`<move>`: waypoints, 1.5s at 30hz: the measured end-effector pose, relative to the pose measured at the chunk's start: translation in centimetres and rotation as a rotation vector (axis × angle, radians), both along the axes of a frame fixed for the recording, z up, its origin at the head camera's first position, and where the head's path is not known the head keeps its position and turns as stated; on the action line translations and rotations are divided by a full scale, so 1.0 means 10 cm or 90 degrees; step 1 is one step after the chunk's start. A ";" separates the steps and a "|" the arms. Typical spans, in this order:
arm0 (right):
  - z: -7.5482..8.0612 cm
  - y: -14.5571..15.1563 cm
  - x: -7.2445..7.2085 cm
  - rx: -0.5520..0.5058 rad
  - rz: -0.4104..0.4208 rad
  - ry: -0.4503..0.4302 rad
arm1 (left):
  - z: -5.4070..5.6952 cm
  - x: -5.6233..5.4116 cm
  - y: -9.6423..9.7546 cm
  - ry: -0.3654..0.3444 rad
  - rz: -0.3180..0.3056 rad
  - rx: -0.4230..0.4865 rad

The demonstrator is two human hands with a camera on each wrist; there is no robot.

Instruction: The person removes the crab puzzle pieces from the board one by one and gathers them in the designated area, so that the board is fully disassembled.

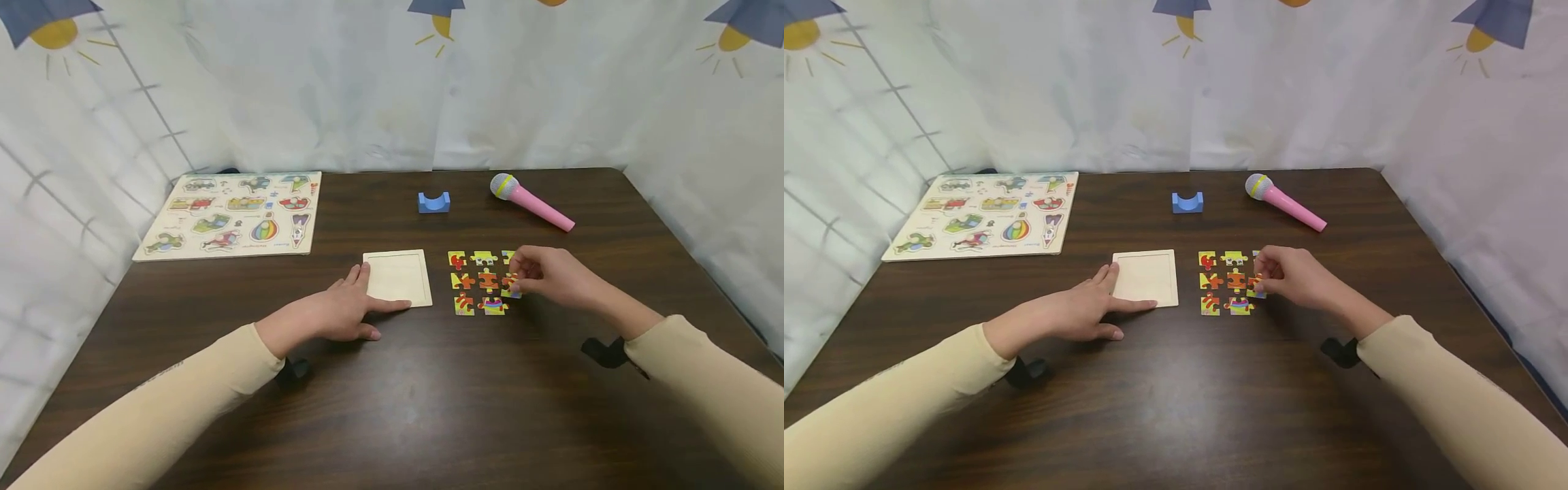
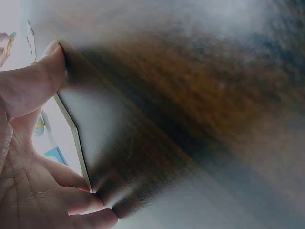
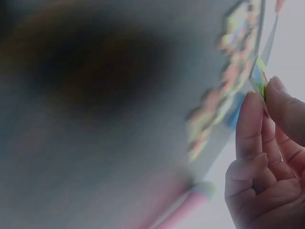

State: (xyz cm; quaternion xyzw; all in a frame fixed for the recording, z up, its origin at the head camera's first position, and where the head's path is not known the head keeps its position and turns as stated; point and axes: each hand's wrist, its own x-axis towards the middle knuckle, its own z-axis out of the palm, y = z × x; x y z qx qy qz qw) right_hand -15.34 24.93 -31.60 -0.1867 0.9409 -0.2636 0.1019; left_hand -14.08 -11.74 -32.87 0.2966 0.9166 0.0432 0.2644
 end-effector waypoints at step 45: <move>-0.20 0.16 0.11 0.079 0.035 -0.013 | 0.01 -0.01 -0.02 -0.015 0.007 0.010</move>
